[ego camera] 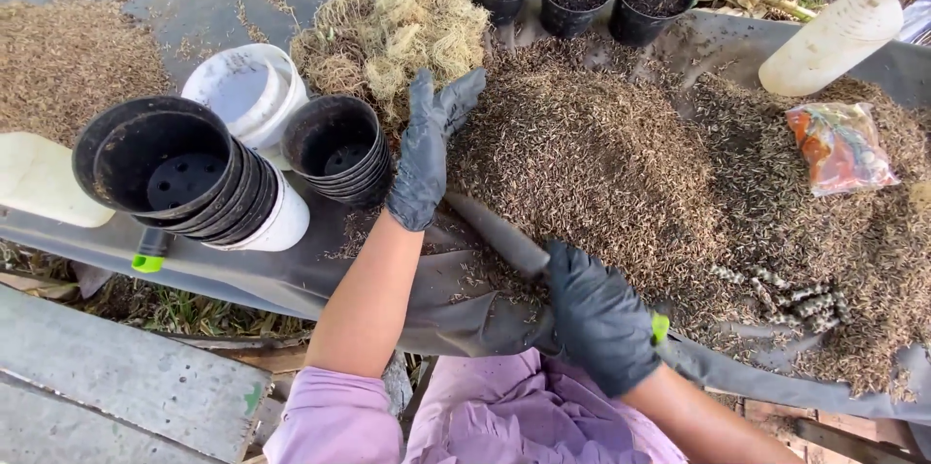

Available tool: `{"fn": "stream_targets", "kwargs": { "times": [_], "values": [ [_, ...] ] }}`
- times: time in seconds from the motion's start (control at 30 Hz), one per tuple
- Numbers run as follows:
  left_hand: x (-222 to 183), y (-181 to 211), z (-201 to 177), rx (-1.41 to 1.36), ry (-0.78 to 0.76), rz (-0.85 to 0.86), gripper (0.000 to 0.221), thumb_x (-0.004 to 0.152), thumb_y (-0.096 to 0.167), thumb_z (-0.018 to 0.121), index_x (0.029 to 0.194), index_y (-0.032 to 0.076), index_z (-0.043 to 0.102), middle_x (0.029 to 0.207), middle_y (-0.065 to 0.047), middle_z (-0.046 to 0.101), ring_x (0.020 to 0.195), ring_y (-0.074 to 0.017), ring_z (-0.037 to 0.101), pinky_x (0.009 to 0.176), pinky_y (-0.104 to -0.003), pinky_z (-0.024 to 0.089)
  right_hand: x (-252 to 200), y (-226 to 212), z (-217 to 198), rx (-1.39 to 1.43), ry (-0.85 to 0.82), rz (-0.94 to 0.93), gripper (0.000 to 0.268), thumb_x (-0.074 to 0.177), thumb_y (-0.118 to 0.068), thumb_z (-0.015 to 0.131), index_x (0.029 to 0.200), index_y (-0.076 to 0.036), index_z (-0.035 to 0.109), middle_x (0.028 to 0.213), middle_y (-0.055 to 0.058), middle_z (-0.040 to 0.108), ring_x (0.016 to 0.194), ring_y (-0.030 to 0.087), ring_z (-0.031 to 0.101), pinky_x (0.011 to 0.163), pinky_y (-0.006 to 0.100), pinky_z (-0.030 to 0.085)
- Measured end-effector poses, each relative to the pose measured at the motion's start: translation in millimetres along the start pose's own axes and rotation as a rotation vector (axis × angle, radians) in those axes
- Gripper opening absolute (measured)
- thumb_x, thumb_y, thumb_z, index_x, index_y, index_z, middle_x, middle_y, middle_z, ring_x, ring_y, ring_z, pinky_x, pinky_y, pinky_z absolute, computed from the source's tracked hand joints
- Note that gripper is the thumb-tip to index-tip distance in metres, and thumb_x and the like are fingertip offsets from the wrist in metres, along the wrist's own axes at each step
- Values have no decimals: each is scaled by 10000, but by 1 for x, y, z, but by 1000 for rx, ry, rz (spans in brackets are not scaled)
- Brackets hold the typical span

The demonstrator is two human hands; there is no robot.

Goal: Mixing potting soil and moss on a workspace using a hand trowel and gloved hands.

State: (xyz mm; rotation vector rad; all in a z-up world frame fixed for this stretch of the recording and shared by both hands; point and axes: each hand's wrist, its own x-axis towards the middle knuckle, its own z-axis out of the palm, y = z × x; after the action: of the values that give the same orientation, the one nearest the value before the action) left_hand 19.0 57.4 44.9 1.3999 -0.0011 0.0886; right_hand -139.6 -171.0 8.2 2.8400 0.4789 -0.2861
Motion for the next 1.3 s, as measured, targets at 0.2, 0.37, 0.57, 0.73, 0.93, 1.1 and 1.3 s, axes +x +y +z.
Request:
{"fn": "stream_targets", "kwargs": {
  "times": [0.2,0.37,0.57,0.73,0.93,1.1,1.3],
  "values": [
    [0,-20,-3,-502,-232,85,546,1091,274,496,1578,104,316,1641,-134,312,1556,-230,258,1304,-388,100,27,24,-25,138,668,-146,231,987,-258,564,1071,-60,646,670,51,602,573,274,678,483,422,563],
    [19,-49,-9,42,-300,141,730,1055,609,195,1623,155,259,1677,-162,243,1575,-299,182,1281,-457,48,35,73,-39,376,525,66,349,1007,-410,598,1173,-103,615,706,79,646,641,333,729,492,471,543],
    [-7,-48,29,775,-175,377,660,1036,616,313,1601,276,344,1647,-55,356,1540,-219,302,1271,-414,183,36,121,-42,1049,130,329,446,1028,-350,594,1388,-118,470,755,84,778,666,249,759,606,386,522],
    [-26,-23,39,608,-280,668,490,1103,310,460,1547,101,440,1571,-186,457,1492,-321,384,1270,-446,235,25,134,-11,1495,358,210,655,884,-27,736,1401,58,342,1041,239,582,595,256,629,408,282,502],
    [-29,-12,50,427,-296,672,477,1082,315,492,1522,130,494,1565,-152,471,1491,-298,378,1271,-441,238,27,133,-6,953,539,269,557,957,-154,663,1449,-50,426,1177,197,574,916,379,708,646,449,603],
    [-24,-19,44,701,22,697,461,1095,329,442,1501,129,529,1500,-187,536,1422,-364,456,1220,-482,287,28,107,-10,479,361,402,570,1021,-431,452,1525,-167,451,1032,202,710,867,451,735,619,607,612],
    [-20,-37,37,864,46,596,494,1084,363,406,1536,175,476,1490,-186,542,1379,-393,489,1196,-503,331,11,122,-40,481,87,433,624,969,-589,415,1534,-322,417,1030,103,748,902,351,773,672,532,649]
  ]
}}
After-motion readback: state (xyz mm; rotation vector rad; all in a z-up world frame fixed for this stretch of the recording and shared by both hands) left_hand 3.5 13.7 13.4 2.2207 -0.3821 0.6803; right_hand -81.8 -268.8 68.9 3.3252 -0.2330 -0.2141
